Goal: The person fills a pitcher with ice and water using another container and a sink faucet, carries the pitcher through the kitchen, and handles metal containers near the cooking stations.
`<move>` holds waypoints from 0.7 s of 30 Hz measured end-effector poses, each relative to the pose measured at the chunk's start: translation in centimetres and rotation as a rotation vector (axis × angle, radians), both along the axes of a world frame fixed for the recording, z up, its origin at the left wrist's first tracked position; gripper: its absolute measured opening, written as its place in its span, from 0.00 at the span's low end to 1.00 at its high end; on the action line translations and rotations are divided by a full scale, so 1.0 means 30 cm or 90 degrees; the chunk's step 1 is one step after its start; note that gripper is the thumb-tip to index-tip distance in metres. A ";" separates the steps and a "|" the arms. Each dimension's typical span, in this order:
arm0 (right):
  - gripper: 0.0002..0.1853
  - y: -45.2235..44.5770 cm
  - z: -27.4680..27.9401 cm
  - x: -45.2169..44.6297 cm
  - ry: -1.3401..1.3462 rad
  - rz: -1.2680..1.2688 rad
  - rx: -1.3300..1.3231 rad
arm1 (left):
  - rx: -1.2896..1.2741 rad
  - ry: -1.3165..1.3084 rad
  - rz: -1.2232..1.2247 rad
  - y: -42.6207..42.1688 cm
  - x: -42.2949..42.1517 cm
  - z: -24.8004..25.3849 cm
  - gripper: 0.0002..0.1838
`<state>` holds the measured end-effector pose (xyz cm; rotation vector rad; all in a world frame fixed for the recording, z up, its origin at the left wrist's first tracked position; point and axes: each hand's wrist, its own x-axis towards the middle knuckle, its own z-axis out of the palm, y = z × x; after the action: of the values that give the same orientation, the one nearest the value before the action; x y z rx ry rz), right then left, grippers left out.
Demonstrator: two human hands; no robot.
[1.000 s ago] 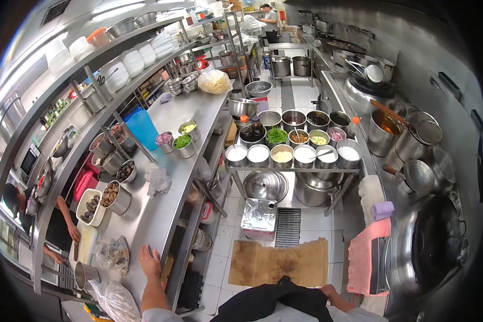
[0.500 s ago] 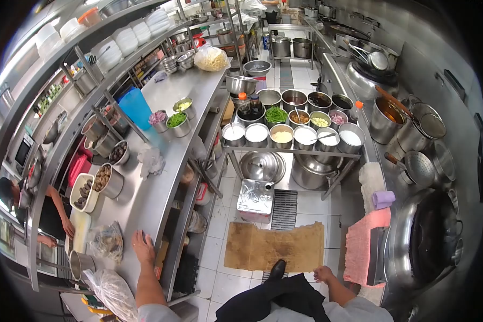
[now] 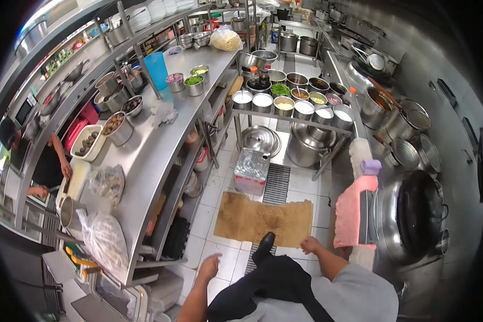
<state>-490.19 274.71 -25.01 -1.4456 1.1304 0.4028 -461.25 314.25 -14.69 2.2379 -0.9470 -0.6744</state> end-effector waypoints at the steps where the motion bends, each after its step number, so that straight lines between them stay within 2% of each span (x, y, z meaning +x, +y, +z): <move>1: 0.10 0.055 0.013 -0.013 -0.011 0.020 -0.005 | 0.059 0.070 0.024 0.101 -0.079 -0.039 0.13; 2: 0.10 0.111 0.053 -0.002 -0.023 0.042 -0.009 | 0.026 0.034 0.056 0.213 -0.156 -0.095 0.14; 3: 0.11 0.156 0.077 -0.010 -0.035 0.066 -0.014 | 0.087 0.068 0.144 0.317 -0.216 -0.153 0.14; 4: 0.11 0.193 0.070 -0.037 -0.026 0.087 -0.003 | 0.046 0.061 0.134 0.503 -0.249 -0.393 0.14; 5: 0.11 0.227 0.058 -0.059 -0.015 0.109 0.009 | 0.082 0.197 0.224 0.562 -0.302 -0.294 0.13; 6: 0.12 0.266 0.051 -0.080 -0.003 0.138 0.024 | 0.029 0.438 0.405 0.664 -0.353 -0.319 0.14; 7: 0.13 0.298 0.067 -0.099 0.024 0.184 -0.007 | -0.004 0.554 0.555 0.774 -0.400 -0.353 0.18; 8: 0.14 0.311 0.066 -0.124 0.051 0.238 -0.009 | 0.170 0.137 0.335 0.884 -0.464 -0.455 0.20; 9: 0.15 0.299 0.003 -0.167 0.076 0.299 -0.011 | 0.228 0.062 0.268 0.986 -0.511 -0.543 0.22; 10: 0.15 0.306 0.012 -0.129 0.097 0.374 -0.013 | 0.289 -0.012 0.215 1.047 -0.565 -0.541 0.24; 12: 0.15 0.314 0.075 -0.130 0.075 0.374 -0.031 | 0.263 0.159 0.509 1.101 -0.699 -0.512 0.26; 13: 0.15 0.279 -0.057 -0.151 0.064 0.287 0.052 | 0.240 0.250 0.651 1.096 -0.757 -0.478 0.28; 16: 0.11 0.298 0.130 -0.056 0.003 0.511 -0.063 | 0.334 0.187 0.645 1.081 -0.909 -0.456 0.31; 18: 0.13 0.270 0.097 -0.003 -0.076 0.598 -0.060 | 0.274 0.226 0.670 1.042 -0.986 -0.436 0.29; 20: 0.14 0.236 0.035 0.090 -0.157 0.670 -0.077 | 0.204 0.136 0.661 0.985 -1.060 -0.409 0.23; 21: 0.15 0.219 0.004 0.141 -0.197 0.697 -0.100 | 0.151 0.207 0.699 0.959 -1.088 -0.394 0.23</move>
<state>-485.95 281.27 -24.90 -2.0996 0.0315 0.8082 -493.89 343.03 -26.51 2.2968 0.5576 -0.5807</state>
